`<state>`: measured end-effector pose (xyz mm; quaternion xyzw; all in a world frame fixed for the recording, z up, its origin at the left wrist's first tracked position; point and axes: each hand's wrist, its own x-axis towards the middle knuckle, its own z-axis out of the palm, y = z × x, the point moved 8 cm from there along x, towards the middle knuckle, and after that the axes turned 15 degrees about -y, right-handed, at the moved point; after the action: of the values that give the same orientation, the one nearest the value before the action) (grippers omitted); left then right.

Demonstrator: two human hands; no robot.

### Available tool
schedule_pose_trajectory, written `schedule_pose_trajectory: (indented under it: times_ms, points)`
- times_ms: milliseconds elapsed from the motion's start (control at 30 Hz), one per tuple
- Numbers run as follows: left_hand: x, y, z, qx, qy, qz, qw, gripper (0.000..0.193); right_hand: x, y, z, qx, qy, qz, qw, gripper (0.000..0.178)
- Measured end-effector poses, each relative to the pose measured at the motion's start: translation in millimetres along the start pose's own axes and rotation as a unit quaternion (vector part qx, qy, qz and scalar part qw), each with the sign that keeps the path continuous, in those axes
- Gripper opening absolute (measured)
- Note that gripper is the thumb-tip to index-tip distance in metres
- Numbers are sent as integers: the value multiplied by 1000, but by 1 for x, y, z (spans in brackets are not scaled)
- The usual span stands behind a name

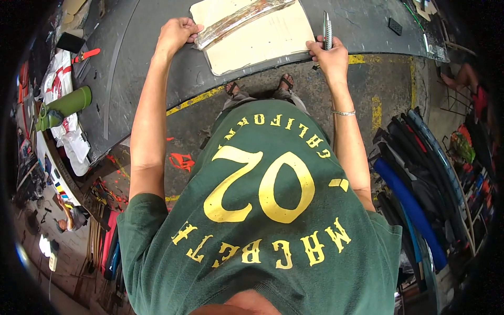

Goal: Use a utility knife and template to cut pieces of material on a workbench.

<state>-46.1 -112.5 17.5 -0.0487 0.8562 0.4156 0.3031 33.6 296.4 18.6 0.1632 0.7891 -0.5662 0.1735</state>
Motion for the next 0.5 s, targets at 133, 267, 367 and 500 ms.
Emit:
schedule_pose_trajectory:
  times_ms: [133, 267, 367, 500]
  points:
    - [-1, 6, -2, 26, -13, 1, 1000, 25, -3, 1, -2, 8, 0, -2, 1000, 40]
    - [-3, 5, -3, 34, -14, -27, 999, 26, 1, 4, -6, 26, -3, 13, 1000, 44]
    - [7, -17, -8, -36, -21, -3, 999, 28, 2, 3, -5, 32, 1, 8, 999, 45]
    - [16, -10, -18, -40, -7, 10, 999, 26, 1, 2, -9, -24, 19, 0, 1000, 41]
